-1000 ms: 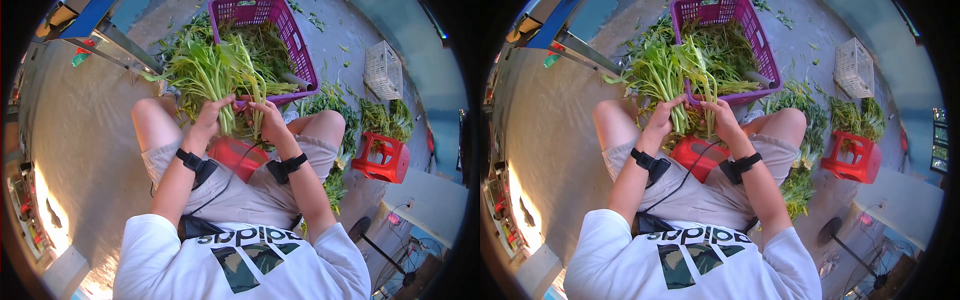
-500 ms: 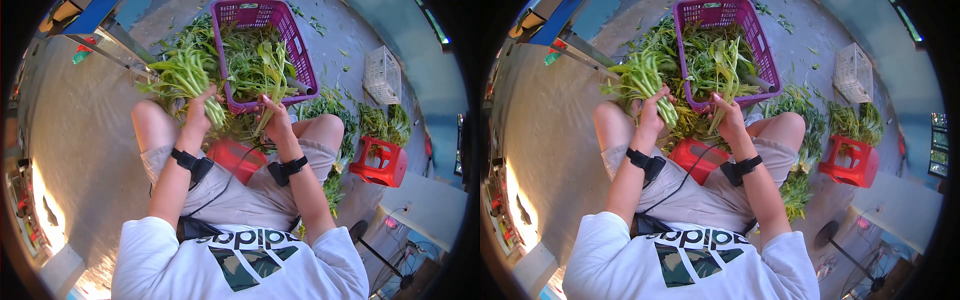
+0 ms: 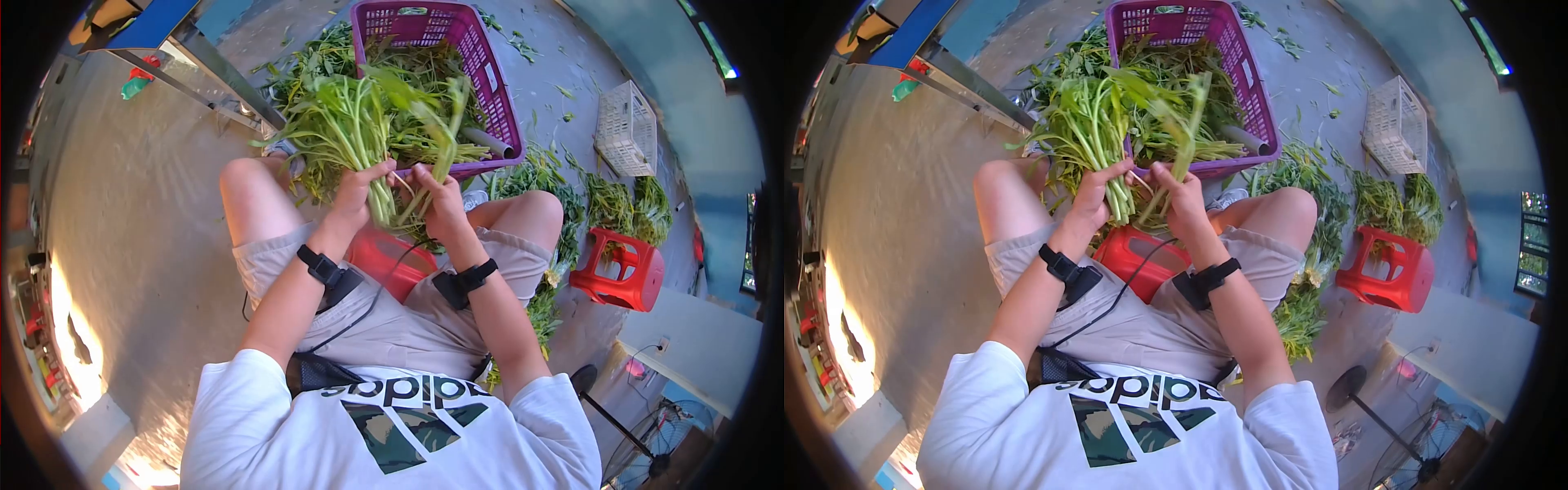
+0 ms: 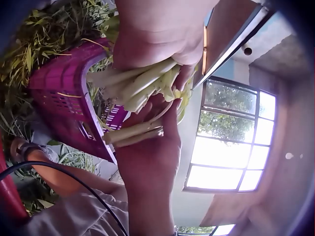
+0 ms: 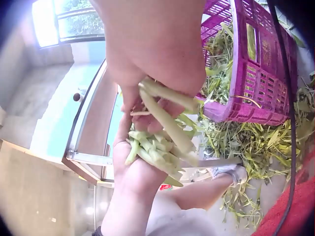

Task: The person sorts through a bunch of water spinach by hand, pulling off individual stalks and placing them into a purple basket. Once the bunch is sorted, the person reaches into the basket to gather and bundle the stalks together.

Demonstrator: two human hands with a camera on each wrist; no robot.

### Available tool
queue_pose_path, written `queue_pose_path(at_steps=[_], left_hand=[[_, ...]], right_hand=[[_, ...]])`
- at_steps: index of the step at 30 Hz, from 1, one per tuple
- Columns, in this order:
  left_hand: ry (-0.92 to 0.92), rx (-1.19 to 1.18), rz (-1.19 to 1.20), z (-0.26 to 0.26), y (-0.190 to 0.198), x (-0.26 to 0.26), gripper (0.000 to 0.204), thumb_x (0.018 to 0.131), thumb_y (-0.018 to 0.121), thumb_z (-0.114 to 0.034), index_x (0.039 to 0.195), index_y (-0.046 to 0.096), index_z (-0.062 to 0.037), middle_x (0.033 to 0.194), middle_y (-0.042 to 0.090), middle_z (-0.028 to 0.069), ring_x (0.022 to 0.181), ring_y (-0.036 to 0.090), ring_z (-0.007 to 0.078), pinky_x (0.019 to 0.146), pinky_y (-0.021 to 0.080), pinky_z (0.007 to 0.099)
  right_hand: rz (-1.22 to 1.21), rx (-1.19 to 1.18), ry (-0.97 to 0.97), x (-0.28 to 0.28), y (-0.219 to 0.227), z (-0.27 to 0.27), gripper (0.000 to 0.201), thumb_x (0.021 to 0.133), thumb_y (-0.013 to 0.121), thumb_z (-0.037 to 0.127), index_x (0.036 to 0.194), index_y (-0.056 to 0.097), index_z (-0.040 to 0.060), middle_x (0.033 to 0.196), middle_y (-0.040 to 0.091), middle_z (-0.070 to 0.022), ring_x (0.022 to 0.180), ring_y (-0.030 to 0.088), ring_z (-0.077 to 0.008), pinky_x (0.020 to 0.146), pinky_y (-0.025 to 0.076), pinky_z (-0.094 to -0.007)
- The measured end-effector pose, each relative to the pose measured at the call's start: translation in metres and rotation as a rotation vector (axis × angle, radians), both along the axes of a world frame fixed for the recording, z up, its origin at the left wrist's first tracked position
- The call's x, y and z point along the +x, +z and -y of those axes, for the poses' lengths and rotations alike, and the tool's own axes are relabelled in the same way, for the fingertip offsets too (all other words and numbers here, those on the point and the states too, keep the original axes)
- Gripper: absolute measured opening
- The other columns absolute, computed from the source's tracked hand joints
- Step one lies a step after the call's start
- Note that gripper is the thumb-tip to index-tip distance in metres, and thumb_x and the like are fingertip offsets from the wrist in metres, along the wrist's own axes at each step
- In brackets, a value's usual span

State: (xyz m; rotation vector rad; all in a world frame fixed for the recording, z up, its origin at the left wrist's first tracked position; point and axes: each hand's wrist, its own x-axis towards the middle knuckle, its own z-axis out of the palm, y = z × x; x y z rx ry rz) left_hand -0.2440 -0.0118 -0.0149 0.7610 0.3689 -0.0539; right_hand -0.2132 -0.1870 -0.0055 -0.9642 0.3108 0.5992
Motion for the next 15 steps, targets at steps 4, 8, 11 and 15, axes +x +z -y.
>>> queue_pose_path(at_steps=[4,8,11,15], left_hand=[[0.019,-0.059,0.014,0.001,0.01,-0.001,0.024,0.09,0.075,-0.002,0.11,0.063,-0.0014,0.088,0.065,0.0045,0.073,0.063,0.015,0.064,0.053,0.0259],[0.031,-0.156,-0.005,0.001,0.014,-0.002,0.024,0.09,0.075,-0.002,0.111,0.063,-0.0013,0.089,0.066,0.0053,0.074,0.065,0.0164,0.066,0.054,0.0271],[0.098,-0.201,-0.018,-0.004,0.005,0.001,0.023,0.09,0.075,-0.005,0.11,0.064,-0.0021,0.09,0.067,0.0055,0.075,0.066,0.0162,0.066,0.055,0.027],[0.064,-0.082,-0.044,-0.011,0.008,0.001,0.022,0.091,0.077,-0.011,0.108,0.065,-0.0029,0.09,0.068,0.0054,0.075,0.066,0.0151,0.065,0.055,0.0276]], right_hand=[[-0.039,0.098,-0.232,0.017,-0.009,0.013,0.023,0.103,0.064,0.022,0.116,0.062,0.0038,0.097,0.071,-0.007,0.097,0.071,-0.0229,0.082,0.06,-0.0379],[-0.021,0.2,-0.231,0.019,-0.015,0.02,0.025,0.105,0.061,0.025,0.117,0.061,0.0038,0.093,0.07,-0.0062,0.092,0.071,-0.0225,0.083,0.061,-0.0409],[0.004,0.078,-0.136,0.015,-0.01,0.016,0.025,0.106,0.06,0.026,0.117,0.061,0.0035,0.091,0.069,-0.006,0.09,0.07,-0.0211,0.081,0.062,-0.0398],[0.066,-0.033,-0.044,0.009,0.009,0.008,0.031,0.106,0.059,0.034,0.115,0.062,0.0044,0.092,0.069,-0.0057,0.088,0.07,-0.0183,0.074,0.063,-0.0376]])
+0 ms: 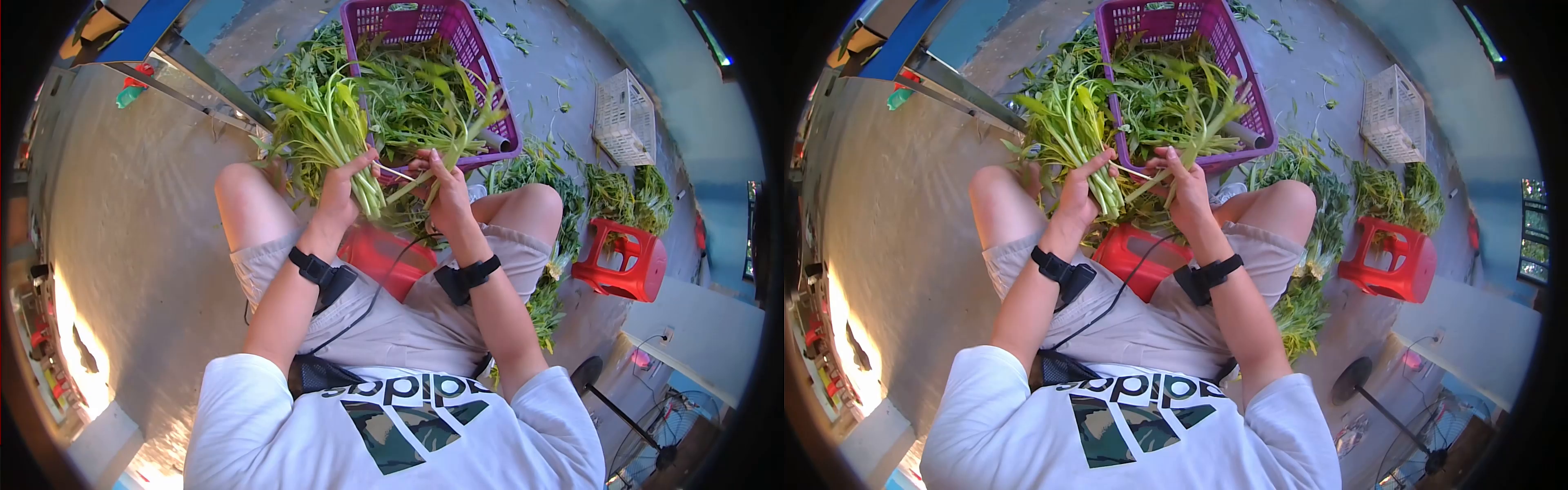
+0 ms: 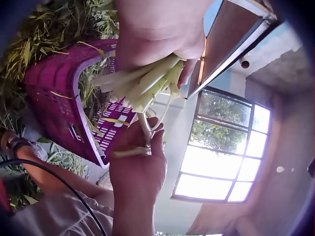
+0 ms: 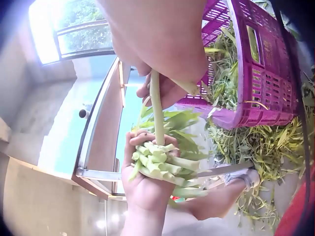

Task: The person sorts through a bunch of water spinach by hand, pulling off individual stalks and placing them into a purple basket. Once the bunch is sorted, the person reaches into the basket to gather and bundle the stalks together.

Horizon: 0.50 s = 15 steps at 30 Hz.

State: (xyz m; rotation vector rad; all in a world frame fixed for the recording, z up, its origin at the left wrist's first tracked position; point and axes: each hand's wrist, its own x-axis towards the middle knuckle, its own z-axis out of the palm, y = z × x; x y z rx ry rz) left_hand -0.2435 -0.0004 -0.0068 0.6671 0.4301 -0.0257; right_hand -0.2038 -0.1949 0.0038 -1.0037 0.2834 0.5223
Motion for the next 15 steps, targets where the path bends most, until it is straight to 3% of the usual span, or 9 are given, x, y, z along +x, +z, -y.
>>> queue_pose_path(at_steps=[5,9,11,15], left_hand=[[0.04,0.023,-0.028,-0.002,0.001,0.001,0.022,0.091,0.077,-0.01,0.108,0.066,-0.0033,0.09,0.068,0.0046,0.074,0.067,0.0149,0.061,0.054,0.0279],[0.029,0.044,-0.058,-0.008,-0.005,0.004,0.022,0.089,0.079,-0.008,0.107,0.066,-0.005,0.088,0.067,0.003,0.073,0.067,0.0148,0.06,0.054,0.0273],[0.011,0.181,-0.033,-0.005,-0.003,0.002,0.024,0.087,0.081,-0.008,0.106,0.065,-0.0054,0.087,0.067,0.0023,0.072,0.066,0.0144,0.06,0.053,0.0273],[-0.175,0.33,0.048,0.01,-0.004,-0.007,0.03,0.083,0.084,-0.007,0.107,0.066,-0.006,0.088,0.067,0.0008,0.07,0.064,0.0135,0.062,0.053,0.0273]], right_hand=[[0.029,-0.139,0.163,-0.004,0.006,-0.006,0.038,0.105,0.059,0.044,0.113,0.064,0.0067,0.092,0.066,-0.003,0.079,0.065,-0.0112,0.056,0.057,-0.03],[0.044,-0.214,0.201,-0.003,-0.001,-0.001,0.038,0.104,0.061,0.044,0.11,0.066,0.0068,0.085,0.063,0.0003,0.064,0.056,-0.0064,0.043,0.039,-0.0241],[0.077,-0.187,0.181,-0.002,-0.004,0.0,0.038,0.103,0.063,0.044,0.108,0.067,0.0068,0.082,0.062,0.0016,0.058,0.051,-0.0053,0.041,0.032,-0.0232],[0.117,-0.194,0.154,0.001,-0.008,0.001,0.032,0.102,0.068,0.036,0.112,0.067,0.0057,0.08,0.061,0.0029,0.056,0.051,-0.0051,0.042,0.034,-0.0223]])
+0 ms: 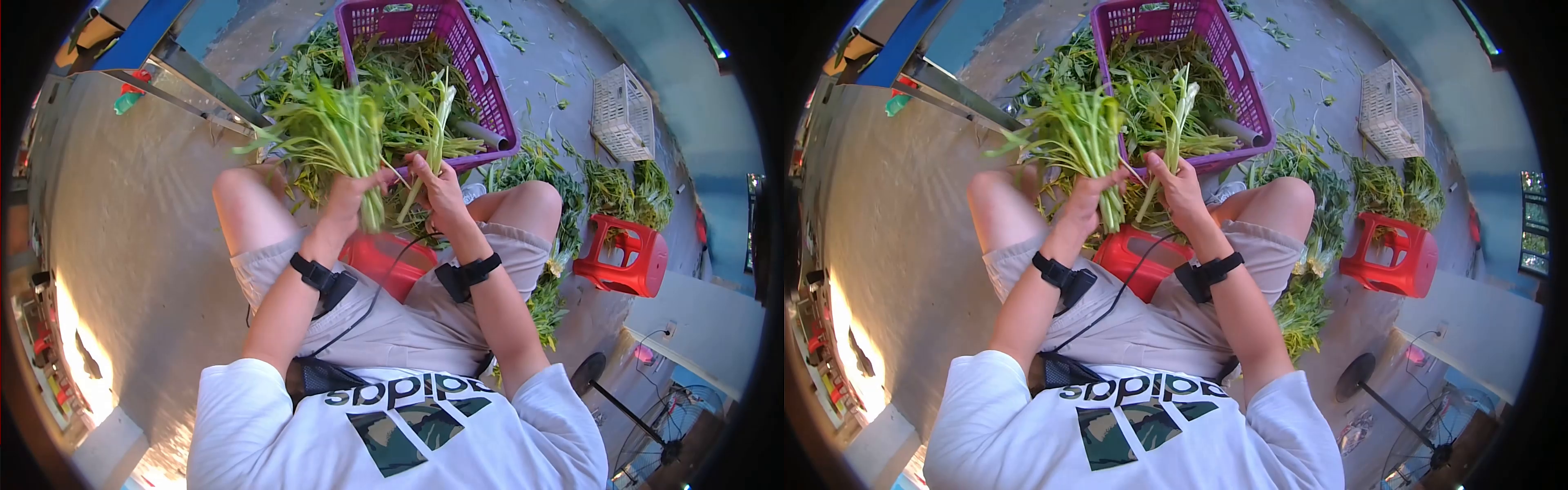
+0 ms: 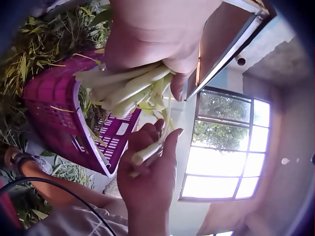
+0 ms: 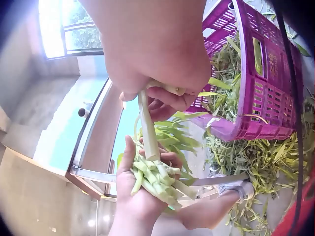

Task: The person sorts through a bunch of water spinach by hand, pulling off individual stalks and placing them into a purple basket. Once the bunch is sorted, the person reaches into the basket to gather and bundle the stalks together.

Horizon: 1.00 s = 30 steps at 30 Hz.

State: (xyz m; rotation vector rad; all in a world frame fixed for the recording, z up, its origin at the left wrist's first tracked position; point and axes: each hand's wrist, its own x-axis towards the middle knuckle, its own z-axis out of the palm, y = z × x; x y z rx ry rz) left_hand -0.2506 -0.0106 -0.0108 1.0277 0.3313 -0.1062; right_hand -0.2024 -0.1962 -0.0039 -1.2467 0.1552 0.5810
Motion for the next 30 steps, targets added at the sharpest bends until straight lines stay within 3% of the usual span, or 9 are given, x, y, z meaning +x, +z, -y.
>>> queue_pose_path(at_steps=[4,8,11,14,17,20,30], left_hand=[[-0.078,-0.035,-0.04,0.024,0.016,-0.009,0.034,0.082,0.081,-0.002,0.112,0.067,-0.0053,0.091,0.067,0.0014,0.071,0.064,0.0137,0.064,0.053,0.0275],[-0.082,0.022,-0.031,0.027,0.005,-0.008,0.036,0.082,0.078,0.0,0.116,0.067,-0.0041,0.091,0.068,0.0026,0.071,0.066,0.0145,0.063,0.054,0.0276],[-0.072,0.049,-0.037,0.027,0.007,-0.008,0.033,0.083,0.077,0.001,0.113,0.067,-0.0036,0.091,0.069,0.003,0.071,0.066,0.0143,0.064,0.054,0.0269],[-0.054,0.026,-0.051,0.022,0.0,-0.006,0.03,0.083,0.077,0.002,0.11,0.067,-0.0032,0.091,0.07,0.0033,0.072,0.066,0.0142,0.064,0.054,0.027],[0.022,0.058,-0.002,0.018,0.004,-0.004,0.029,0.083,0.077,0.001,0.109,0.066,-0.0028,0.091,0.07,0.0034,0.075,0.067,0.0141,0.066,0.055,0.0272],[0.068,0.038,-0.016,0.016,0.001,-0.003,0.03,0.082,0.078,0.001,0.11,0.066,-0.0025,0.092,0.07,0.0036,0.079,0.068,0.014,0.07,0.056,0.0273],[-0.034,0.098,0.024,0.008,0.003,0.001,0.036,0.083,0.077,0.0,0.116,0.064,-0.0013,0.096,0.07,0.005,0.081,0.069,0.0149,0.072,0.058,0.028]], right_hand=[[-0.001,0.063,-0.02,-0.003,0.02,-0.007,0.032,0.1,0.071,0.027,0.119,0.066,0.0022,0.086,0.062,0.0005,0.066,0.059,-0.0079,0.048,0.047,-0.0242],[0.006,0.039,-0.025,-0.004,0.021,-0.006,0.035,0.098,0.073,0.021,0.123,0.064,-0.0015,0.098,0.067,-0.0055,0.08,0.066,-0.0138,0.059,0.058,-0.0286],[0.029,0.055,-0.019,-0.002,0.005,-0.005,0.038,0.096,0.076,0.018,0.124,0.064,-0.0038,0.106,0.069,-0.009,0.083,0.068,-0.0155,0.065,0.06,-0.0301],[-0.04,0.009,0.011,-0.002,0.034,-0.002,0.039,0.092,0.079,0.016,0.122,0.065,-0.0041,0.103,0.071,-0.0078,0.085,0.068,-0.0146,0.072,0.057,-0.0288],[0.163,-0.069,0.077,-0.004,-0.005,-0.001,0.03,0.092,0.078,0.015,0.118,0.069,0.0034,0.088,0.069,0.0001,0.059,0.054,-0.0014,0.047,0.033,-0.0191],[0.059,-0.182,0.198,-0.008,0.025,0.0,0.034,0.088,0.082,0.016,0.115,0.07,-0.0007,0.09,0.072,-0.0019,0.083,0.066,-0.0102,0.073,0.05,-0.0242],[0.081,-0.097,0.195,-0.01,0.034,-0.001,0.039,0.092,0.078,0.012,0.126,0.068,-0.0033,0.098,0.073,-0.0034,0.085,0.067,-0.0098,0.075,0.053,-0.0263]])
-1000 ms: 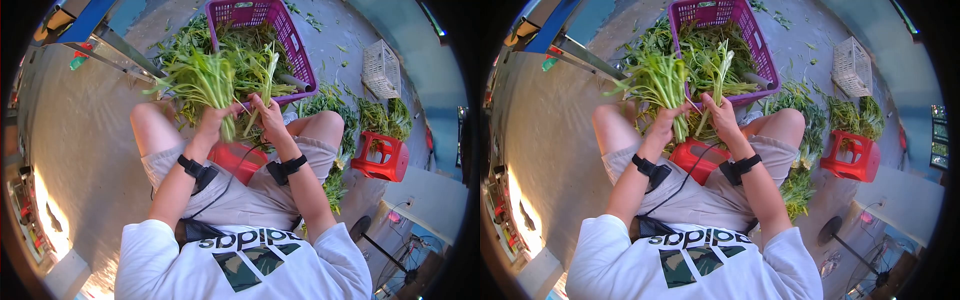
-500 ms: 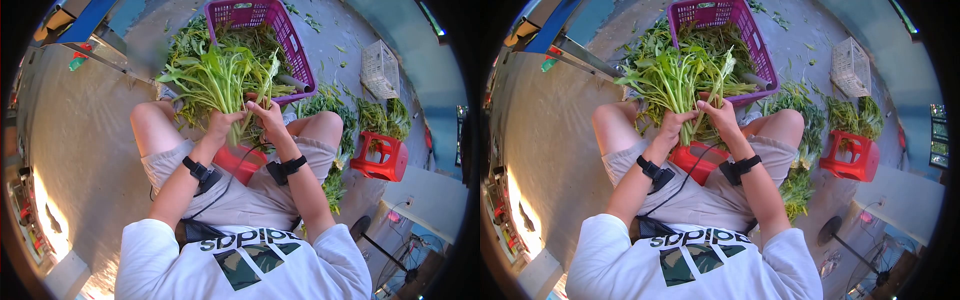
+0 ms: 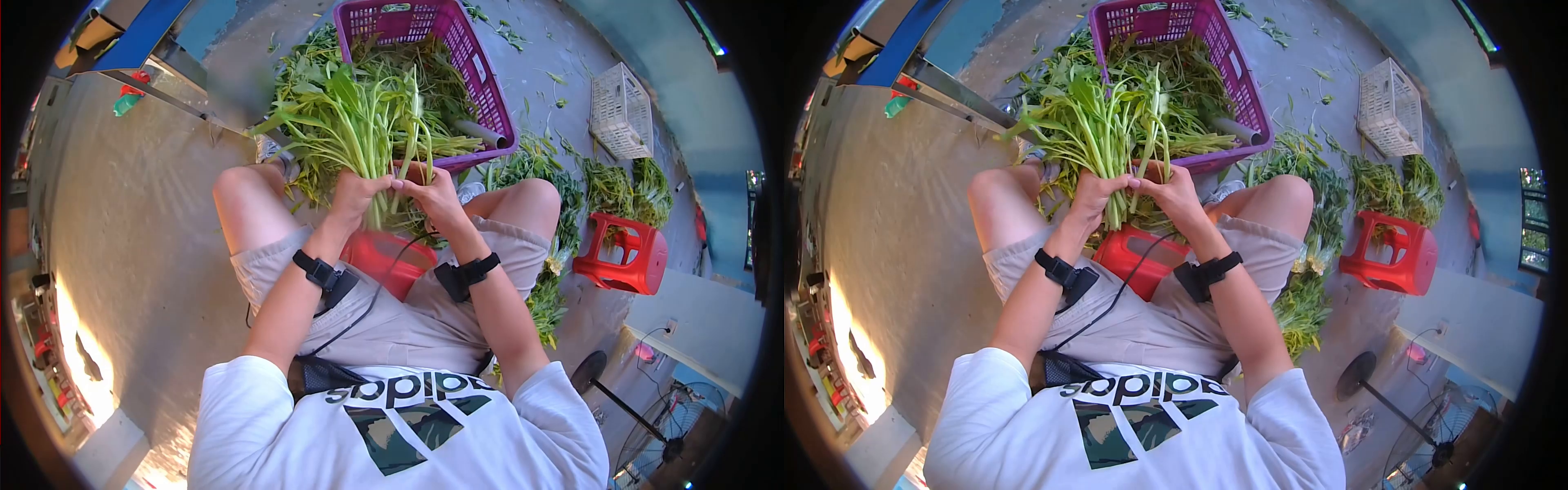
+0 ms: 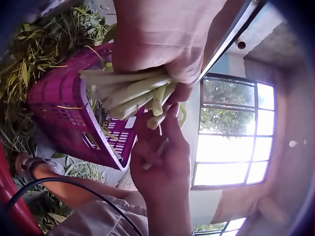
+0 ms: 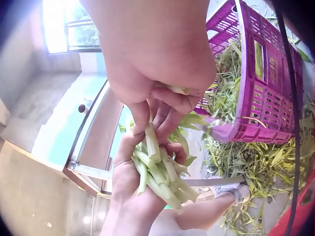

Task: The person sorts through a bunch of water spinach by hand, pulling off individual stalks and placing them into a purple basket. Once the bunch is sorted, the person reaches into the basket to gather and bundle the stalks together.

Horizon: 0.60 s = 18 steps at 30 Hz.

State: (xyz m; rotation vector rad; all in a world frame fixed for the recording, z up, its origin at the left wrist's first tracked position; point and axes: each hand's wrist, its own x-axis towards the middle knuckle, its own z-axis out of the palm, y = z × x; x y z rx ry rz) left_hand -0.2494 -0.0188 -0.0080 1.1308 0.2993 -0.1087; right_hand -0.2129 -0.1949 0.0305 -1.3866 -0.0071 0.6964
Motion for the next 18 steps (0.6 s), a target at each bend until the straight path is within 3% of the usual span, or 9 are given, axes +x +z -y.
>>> queue_pose_path(at_steps=[5,7,9,12,14,18], left_hand=[[0.183,-0.12,-0.103,-0.006,-0.01,0.003,0.03,0.084,0.076,-0.003,0.111,0.065,-0.0024,0.09,0.069,0.0044,0.073,0.066,0.0146,0.063,0.054,0.0276],[0.284,-0.124,-0.16,-0.018,-0.014,0.007,0.026,0.085,0.076,-0.004,0.108,0.065,-0.0031,0.088,0.069,0.0046,0.07,0.066,0.0146,0.061,0.053,0.0275],[0.348,-0.082,-0.199,-0.028,-0.016,0.008,0.022,0.086,0.075,-0.005,0.106,0.067,-0.0034,0.087,0.069,0.0047,0.069,0.065,0.0145,0.061,0.052,0.0278],[0.332,-0.045,-0.177,-0.025,-0.012,0.006,0.021,0.087,0.074,-0.005,0.107,0.068,-0.003,0.09,0.069,0.0045,0.069,0.065,0.0143,0.062,0.052,0.0275],[0.218,-0.128,-0.116,-0.019,-0.004,0.003,0.024,0.089,0.073,-0.004,0.112,0.068,-0.0024,0.094,0.071,0.0052,0.071,0.066,0.0145,0.063,0.053,0.0271],[0.064,-0.212,-0.063,-0.01,0.008,0.003,0.031,0.087,0.075,-0.001,0.116,0.066,-0.001,0.103,0.071,0.0075,0.086,0.07,0.0169,0.071,0.058,0.0295]], right_hand=[[-0.062,0.07,-0.017,0.001,-0.002,0.006,0.043,0.093,0.077,0.014,0.132,0.066,-0.0024,0.099,0.072,-0.0015,0.085,0.063,-0.0082,0.078,0.052,-0.0262],[-0.069,0.11,-0.046,0.0,0.003,0.005,0.042,0.094,0.077,0.015,0.132,0.067,0.0,0.093,0.069,0.0013,0.075,0.054,-0.0052,0.068,0.043,-0.0246],[-0.026,0.139,-0.08,-0.004,0.008,0.0,0.04,0.093,0.077,0.015,0.131,0.069,0.0043,0.081,0.064,0.006,0.055,0.037,-0.0002,0.047,0.026,-0.0215],[0.07,0.031,-0.014,-0.003,0.003,-0.001,0.035,0.094,0.077,0.018,0.123,0.071,-0.0013,0.094,0.07,0.0015,0.075,0.058,-0.0061,0.07,0.049,-0.0244],[0.071,0.039,0.022,0.0,-0.017,-0.003,0.029,0.092,0.079,0.017,0.114,0.074,-0.0016,0.09,0.07,0.0014,0.074,0.058,-0.0061,0.068,0.048,-0.0243],[0.132,-0.022,0.112,0.001,-0.016,-0.005,0.024,0.089,0.083,0.018,0.1,0.077,-0.0018,0.08,0.07,0.0013,0.071,0.059,-0.0058,0.065,0.048,-0.0245]])
